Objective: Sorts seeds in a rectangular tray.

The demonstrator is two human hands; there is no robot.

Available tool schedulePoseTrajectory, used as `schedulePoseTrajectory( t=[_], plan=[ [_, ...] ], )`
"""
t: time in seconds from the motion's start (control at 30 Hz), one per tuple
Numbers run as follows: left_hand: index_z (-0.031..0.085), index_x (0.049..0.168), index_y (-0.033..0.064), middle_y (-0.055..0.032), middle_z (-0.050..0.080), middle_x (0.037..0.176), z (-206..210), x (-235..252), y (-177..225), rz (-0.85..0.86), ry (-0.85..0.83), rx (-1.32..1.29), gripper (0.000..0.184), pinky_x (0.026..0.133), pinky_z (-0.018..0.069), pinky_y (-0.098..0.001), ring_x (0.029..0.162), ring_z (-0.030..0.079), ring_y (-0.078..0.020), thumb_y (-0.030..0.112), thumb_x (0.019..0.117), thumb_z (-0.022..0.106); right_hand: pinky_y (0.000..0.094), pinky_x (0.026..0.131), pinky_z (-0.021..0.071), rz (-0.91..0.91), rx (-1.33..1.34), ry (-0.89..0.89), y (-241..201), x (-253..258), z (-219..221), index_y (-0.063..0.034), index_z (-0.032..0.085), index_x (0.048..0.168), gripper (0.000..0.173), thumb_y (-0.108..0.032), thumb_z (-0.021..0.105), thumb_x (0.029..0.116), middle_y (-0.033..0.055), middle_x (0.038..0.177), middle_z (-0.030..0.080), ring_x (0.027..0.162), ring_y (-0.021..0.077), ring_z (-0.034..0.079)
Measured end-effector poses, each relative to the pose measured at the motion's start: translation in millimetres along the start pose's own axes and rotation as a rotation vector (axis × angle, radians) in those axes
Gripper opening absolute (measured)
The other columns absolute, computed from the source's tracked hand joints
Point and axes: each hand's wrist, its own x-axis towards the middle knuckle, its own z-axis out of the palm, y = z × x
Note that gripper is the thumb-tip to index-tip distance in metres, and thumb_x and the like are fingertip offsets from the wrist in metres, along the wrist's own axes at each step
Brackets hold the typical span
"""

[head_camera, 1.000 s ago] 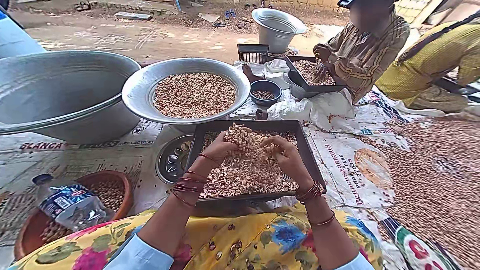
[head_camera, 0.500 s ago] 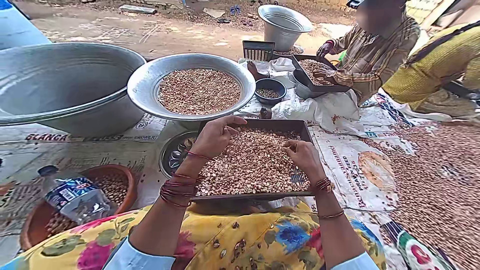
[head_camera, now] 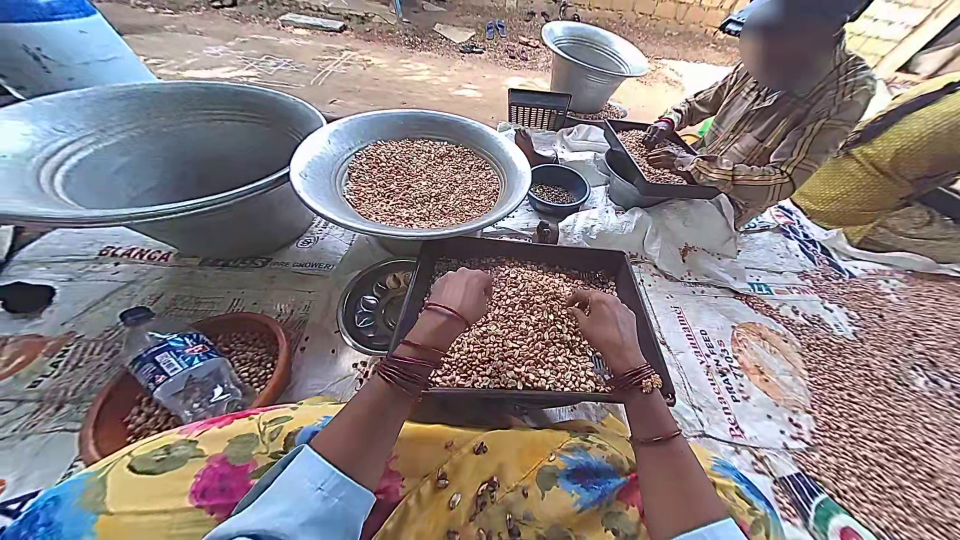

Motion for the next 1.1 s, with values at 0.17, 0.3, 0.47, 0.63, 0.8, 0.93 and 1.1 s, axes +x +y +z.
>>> schedulePoseTrajectory(
  t=[0.17, 0.3, 0.47, 0.63, 0.8, 0.93, 1.1],
  plan=[
    [0.069, 0.113, -0.0049, -0.0271, 0.065, 0.122, 10.4, 1.2, -22.0, -0.193, -0.384, 0.275, 0.047, 0.096, 0.0464, -0.0648, 0.118, 0.061, -0.0443, 0.035, 0.0904, 0.078, 0.0622, 0.095, 0.0491, 0.257, -0.154, -0.252, 26.0, -2.3, -7.3, -0.0125, 0.063, 0.136, 0.046, -0.031, 0.071, 0.0947, 0.0196, 0.128, 0.067, 0.120, 0.0396, 0.064],
    [0.066, 0.108, -0.0088, -0.0284, 0.067, 0.105, 41.8, 9.6, -13.6, 0.025, -0.533, 0.228, 0.059, 0.083, 0.0472, -0.0679, 0.099, 0.065, -0.0446, 0.045, 0.0877, 0.079, 0.0642, 0.097, 0.0481, 0.089, -0.111, -0.527, 35.6, 1.1, 6.7, -0.0033, 0.059, 0.135, 0.062, -0.040, 0.079, 0.0895, 0.0249, 0.124, 0.066, 0.117, 0.0424, 0.063],
    [0.045, 0.136, -0.0134, -0.0331, 0.059, 0.126, 70.0, 12.5, 20.2, 0.147, -0.389, -0.216, 0.062, 0.099, 0.0459, -0.0636, 0.118, 0.060, -0.0458, 0.016, 0.0899, 0.073, 0.0615, 0.102, 0.0461, -0.107, 0.119, -0.561, 6.7, 0.3, 29.5, 0.0037, 0.031, 0.152, 0.085, -0.025, 0.079, 0.0885, 0.0302, 0.129, 0.060, 0.121, 0.0426, 0.060],
    [0.033, 0.150, -0.0073, -0.0227, 0.052, 0.141, 64.5, -0.7, 29.2, 0.211, -0.167, -1.034, 0.070, 0.105, 0.0472, -0.0362, 0.124, 0.057, -0.0211, -0.011, 0.0872, 0.064, 0.0292, 0.100, 0.0515, -0.176, 0.884, -0.257, 6.9, -7.7, 26.6, 0.0057, 0.032, 0.153, 0.083, -0.002, 0.073, 0.0807, 0.0190, 0.138, 0.057, 0.119, 0.0131, 0.061],
    [0.048, 0.145, 0.0034, -0.0129, 0.064, 0.118, 26.4, 1.1, 17.6, 0.324, 0.115, -0.988, 0.055, 0.085, 0.0531, -0.0307, 0.096, 0.063, -0.0120, -0.010, 0.0916, 0.050, 0.0288, 0.091, 0.0534, -0.336, 0.849, 0.143, 16.1, -1.3, 3.9, -0.0020, 0.063, 0.127, 0.041, 0.005, 0.047, 0.0896, 0.0089, 0.121, 0.068, 0.106, 0.0074, 0.065],
    [0.057, 0.138, 0.0121, -0.0115, 0.067, 0.127, 13.5, 14.7, -10.7, 0.236, 0.257, -0.731, 0.043, 0.088, 0.0552, -0.0455, 0.102, 0.068, -0.0231, -0.005, 0.0999, 0.050, 0.0353, 0.086, 0.0570, -0.267, 0.592, 0.274, 39.7, 3.3, -2.9, -0.0106, 0.071, 0.119, 0.034, 0.000, 0.045, 0.1007, 0.0078, 0.120, 0.069, 0.100, 0.0146, 0.068],
    [0.063, 0.135, 0.0108, -0.0165, 0.066, 0.128, 5.2, 19.9, -30.2, 0.085, 0.313, -0.460, 0.034, 0.093, 0.0536, -0.0568, 0.106, 0.069, -0.0337, 0.003, 0.1032, 0.053, 0.0446, 0.085, 0.0550, -0.115, 0.406, 0.270, 55.6, 0.6, -18.4, -0.0133, 0.072, 0.120, 0.030, -0.007, 0.047, 0.1033, 0.0098, 0.111, 0.072, 0.094, 0.0220, 0.069]
  ],
)
